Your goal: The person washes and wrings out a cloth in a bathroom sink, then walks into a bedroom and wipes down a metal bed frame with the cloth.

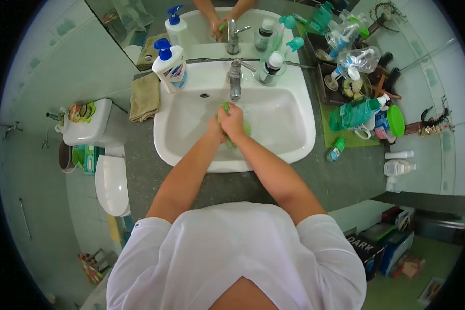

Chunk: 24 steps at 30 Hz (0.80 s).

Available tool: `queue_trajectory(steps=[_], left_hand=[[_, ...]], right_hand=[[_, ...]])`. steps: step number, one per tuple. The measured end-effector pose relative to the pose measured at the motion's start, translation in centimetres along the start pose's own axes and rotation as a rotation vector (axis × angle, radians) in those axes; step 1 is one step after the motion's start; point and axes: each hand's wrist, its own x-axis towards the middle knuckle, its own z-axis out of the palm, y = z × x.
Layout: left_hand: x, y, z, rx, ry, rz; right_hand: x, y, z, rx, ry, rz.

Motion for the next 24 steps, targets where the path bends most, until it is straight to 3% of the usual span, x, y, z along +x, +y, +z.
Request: queue_trajectory(steps=[3, 4, 6, 9, 12, 17, 18, 19, 21, 24], left_hand=[[0.4, -0.2, 0.0, 0.087, -0.144, -0.009], [0.9, -0.1, -0.2, 0.101, -0.222, -0.005], [-1.9, 2.2, 1.6, 0.078, -0.162, -0.015], [-5.1, 5.0, 2.7, 0.033, -0.209, 0.019], [-5.4, 5.7, 1.8, -0.048, -0.264, 0.105], [-3.1, 7.1, -3.1, -0.244, -0.127, 0.175], [-3.9, 7.3, -3.7, -0.23, -0.077, 0.193], [-4.4, 7.5, -4.1, -0.216, -0.027, 0.211], [-3.8, 7.3, -4.8, -0.17, -0.092, 0.022], [-4.9, 6.8, -2.9, 0.052, -0.145, -0.208]], right_hand=[[2.2, 1.7, -1.3, -0.27, -0.112, 0.236], [2.6, 2.6, -1.6, -0.072, -0.148, 0.288], [3.2, 5.5, -2.1, 0.322, -0.22, 0.383], [2.9, 2.8, -4.8, 0.964, -0.632, 0.835], [2.1, 4.2, -5.8, 0.861, -0.704, 0.854], [4.6, 3.9, -9.0, -0.06, -0.963, 0.495], [5.0, 3.2, -9.8, -0.239, -0.975, 0.4], [5.0, 3.5, -10.1, -0.068, -0.856, 0.484], [4.9, 3.9, -10.4, 0.267, -0.604, 0.638], [3.6, 2.3, -7.4, 0.604, -0.355, 0.549]])
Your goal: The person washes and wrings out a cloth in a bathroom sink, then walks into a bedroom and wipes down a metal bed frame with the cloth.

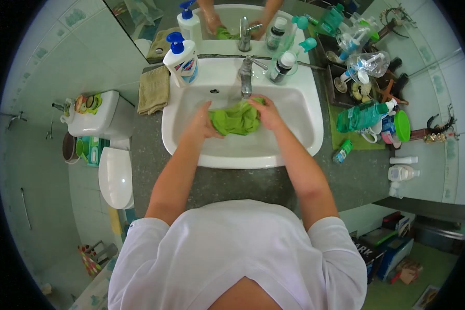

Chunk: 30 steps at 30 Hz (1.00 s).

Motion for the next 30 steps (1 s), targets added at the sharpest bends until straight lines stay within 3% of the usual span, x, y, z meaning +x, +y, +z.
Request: queue_trajectory(steps=[1, 4, 11, 16, 18, 20, 22, 23, 25, 26, 28, 30], left_hand=[[-0.4, -0.5, 1.4, 0.096, -0.002, -0.075], [-0.6, -2.6, 4.3, 0.024, 0.052, 0.044], [6.8, -4.7, 0.8, -0.267, -0.192, 0.182], [8.5, -5.8, 2.1, -0.021, 0.039, 0.337], [10.8, -5.7, -1.0, 0.451, -0.014, 0.564], [10.1, -4.6, -4.3, 0.784, -0.068, 0.655], [5.8, -1.6, -4.8, 0.962, -0.047, 0.596], [3.5, -0.2, -4.1, 1.041, -0.003, 0.545], [-0.8, 1.3, -2.0, 1.138, 0.237, 0.342], [-0.5, 0.4, -2.0, 1.312, 0.417, 0.483], [0.4, -2.2, -1.0, 1.637, 0.792, 0.782], [-1.2, -5.0, 1.7, 1.832, 0.891, 1.028]], right_hand=[[-0.5, 0.5, 1.8, -0.111, 0.018, -0.084], [-3.2, 1.3, 7.4, -0.457, 0.137, -0.418], [-2.6, 2.4, 9.2, -0.601, 0.141, -0.731], [-0.1, 2.1, 4.4, -0.852, 0.088, -0.604], [0.9, 1.6, 2.7, -0.918, 0.132, -0.532], [1.4, 0.5, 0.2, -1.012, 0.252, -0.469], [2.4, -1.0, -2.1, -1.084, 0.405, -0.435], [2.0, -1.8, -2.2, -1.067, 0.288, -0.324], [0.2, -3.5, -1.6, -1.023, 0.052, -0.089], [0.5, -2.6, -1.3, -1.013, -0.008, 0.006], [-0.3, -2.2, 1.0, -0.6, -0.077, 0.071], [-0.6, -1.8, 3.0, -0.323, -0.126, 0.093]])
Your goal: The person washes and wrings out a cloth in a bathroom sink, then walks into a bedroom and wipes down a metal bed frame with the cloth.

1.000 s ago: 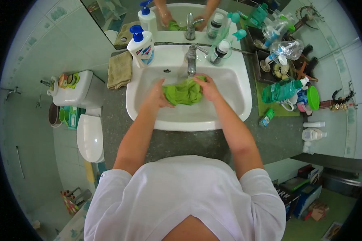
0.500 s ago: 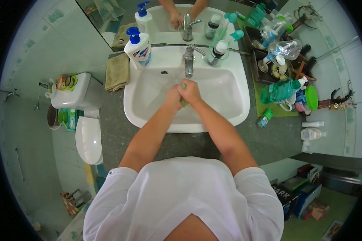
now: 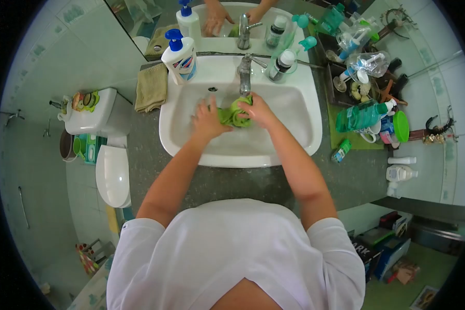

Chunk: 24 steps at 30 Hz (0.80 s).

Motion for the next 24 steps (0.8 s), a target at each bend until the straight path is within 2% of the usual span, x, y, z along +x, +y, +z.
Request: queue_trajectory(steps=[2, 3, 4, 6, 7, 9, 10, 13, 16, 19, 22, 24], left_hand=[[0.2, 0.2, 0.7, -0.113, -0.059, 0.049], [1.3, -1.0, 3.2, -0.32, -0.218, 0.012], [2.1, -1.7, 4.5, -0.528, -0.38, -0.025], [2.7, -1.2, 3.3, -0.827, -0.471, -0.18], [2.9, -0.9, 2.6, -0.976, -0.518, -0.259], [3.0, 0.3, 1.9, -1.186, -0.473, -0.209], [3.0, 0.9, 1.7, -1.29, -0.45, -0.182], [3.0, 1.6, 1.3, -1.326, -0.517, -0.154], [2.5, 0.7, -0.9, -1.567, -0.713, -0.709], [3.0, 0.3, -1.1, -2.07, -1.003, -0.696], [4.5, -0.8, 6.4, -2.066, -0.765, -0.792], [4.2, 0.3, 5.5, -1.99, -0.572, -0.86]], right_hand=[[-1.1, -0.9, 0.4, 0.218, -0.141, 0.073], [-1.5, -1.4, 0.6, 0.325, -0.212, 0.108], [-1.4, -1.0, 0.3, 0.358, -0.119, 0.085], [-1.1, 0.3, -0.9, 0.424, 0.07, 0.044], [-0.7, 0.8, -0.9, 0.307, 0.195, 0.126], [-0.8, 0.6, 0.9, 0.071, 0.443, 0.294], [-1.6, 0.1, 1.9, 0.222, 0.382, 0.296], [0.3, 2.6, 1.8, 0.83, 0.043, 0.169], [1.2, 3.4, 2.6, 0.456, 0.427, -0.139], [1.0, 2.6, 4.3, 0.096, 0.419, -0.279], [1.1, 2.5, 5.9, 0.016, 0.364, -0.334], [1.1, 2.6, 6.1, 0.037, 0.353, -0.337]])
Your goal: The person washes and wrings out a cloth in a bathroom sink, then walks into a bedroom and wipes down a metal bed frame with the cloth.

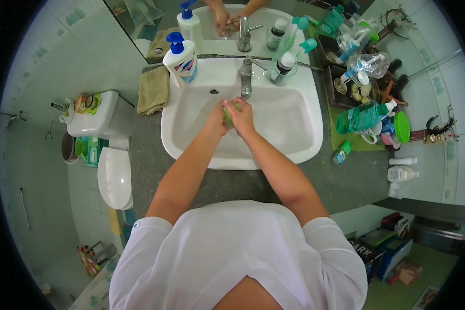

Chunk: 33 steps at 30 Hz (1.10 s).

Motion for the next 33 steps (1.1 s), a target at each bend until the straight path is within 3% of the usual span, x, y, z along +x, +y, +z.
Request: queue_trajectory(steps=[4, 7, 10, 13, 15, 16, 19, 22, 25, 27, 30, 33], left_hand=[[0.8, -1.0, 0.4, 0.099, 0.201, 0.172], [0.7, -1.5, 1.1, 0.432, 0.328, 0.318], [-0.6, -1.4, 2.1, 0.596, 0.329, 0.355], [1.1, -1.2, 0.3, 0.69, 0.239, 0.251], [-0.2, 0.3, 0.2, 0.494, 0.214, 0.119], [-1.2, 1.2, 0.3, 0.393, 0.201, 0.056], [-3.0, 2.8, -0.2, 0.477, 0.088, 0.081], [-4.9, 3.8, 0.5, 0.509, -0.079, 0.038], [-5.1, 2.5, 0.3, 1.021, -0.123, 0.376], [-4.3, 2.0, 0.1, 1.032, -0.08, 0.463], [-3.2, 2.5, -0.4, 0.932, 0.025, 0.43], [-2.9, 4.0, -1.2, 0.87, 0.081, 0.438]], right_hand=[[0.2, 0.3, -0.2, 0.122, 0.04, 0.046], [0.8, 0.5, -0.7, 0.147, 0.005, 0.116], [1.8, 1.2, -1.7, 0.031, -0.066, 0.163], [2.5, 1.3, -2.8, 0.029, -0.197, 0.212], [2.4, 0.2, -3.7, 0.024, -0.311, 0.202], [2.6, 0.7, -4.3, -0.159, -0.269, 0.071], [3.0, 2.3, -5.6, -0.529, -0.171, -0.187], [2.9, -1.4, -5.7, -0.514, -0.184, -0.105], [3.1, -2.9, -5.5, -0.461, -0.242, 0.099], [3.1, -3.3, -5.1, -0.507, -0.238, 0.194], [2.9, -2.2, -5.5, -0.42, -0.213, 0.053], [3.5, -1.9, -8.2, -0.679, -0.481, 0.099]])
